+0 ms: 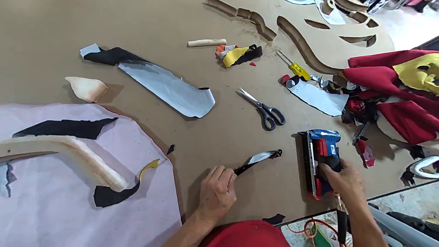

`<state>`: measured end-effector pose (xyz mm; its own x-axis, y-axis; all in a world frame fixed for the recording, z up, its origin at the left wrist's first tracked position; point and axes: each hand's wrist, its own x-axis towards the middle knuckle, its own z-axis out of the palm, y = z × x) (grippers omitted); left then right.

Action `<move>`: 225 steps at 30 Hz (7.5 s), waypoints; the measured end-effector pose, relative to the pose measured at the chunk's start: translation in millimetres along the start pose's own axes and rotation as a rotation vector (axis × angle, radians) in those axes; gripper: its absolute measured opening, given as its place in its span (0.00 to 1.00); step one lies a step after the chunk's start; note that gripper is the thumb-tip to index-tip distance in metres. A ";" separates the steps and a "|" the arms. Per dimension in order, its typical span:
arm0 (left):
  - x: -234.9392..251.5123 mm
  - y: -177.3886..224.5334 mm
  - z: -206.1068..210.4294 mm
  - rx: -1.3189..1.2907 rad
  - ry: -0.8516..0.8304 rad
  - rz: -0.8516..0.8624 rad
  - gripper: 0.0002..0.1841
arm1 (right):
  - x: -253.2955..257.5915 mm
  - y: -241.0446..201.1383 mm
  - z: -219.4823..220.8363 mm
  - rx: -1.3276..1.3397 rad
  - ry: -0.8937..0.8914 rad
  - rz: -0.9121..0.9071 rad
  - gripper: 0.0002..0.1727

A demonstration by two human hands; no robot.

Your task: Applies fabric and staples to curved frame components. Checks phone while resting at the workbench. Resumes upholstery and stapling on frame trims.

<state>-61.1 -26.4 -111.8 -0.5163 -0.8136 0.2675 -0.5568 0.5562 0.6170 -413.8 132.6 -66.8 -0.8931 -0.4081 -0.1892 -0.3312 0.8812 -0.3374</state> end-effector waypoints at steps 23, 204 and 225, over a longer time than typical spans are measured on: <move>-2.5 16.3 7.3 0.106 0.012 -0.173 0.14 | -177.5 -136.7 -30.2 -0.158 -0.531 -0.481 0.17; -26.4 -5.8 -65.3 0.063 -0.306 -0.184 0.23 | 41.2 -201.5 44.9 -0.255 -0.200 -0.687 0.18; -51.9 4.9 -17.4 0.305 0.063 0.046 0.12 | -33.1 -92.0 -39.6 -0.370 -0.153 -0.467 0.30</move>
<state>-25.7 15.6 -109.8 -0.5096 -0.7897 0.3415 -0.7079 0.6104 0.3554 -365.8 74.6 7.0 -0.5837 -0.7764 -0.2379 -0.7849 0.6145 -0.0795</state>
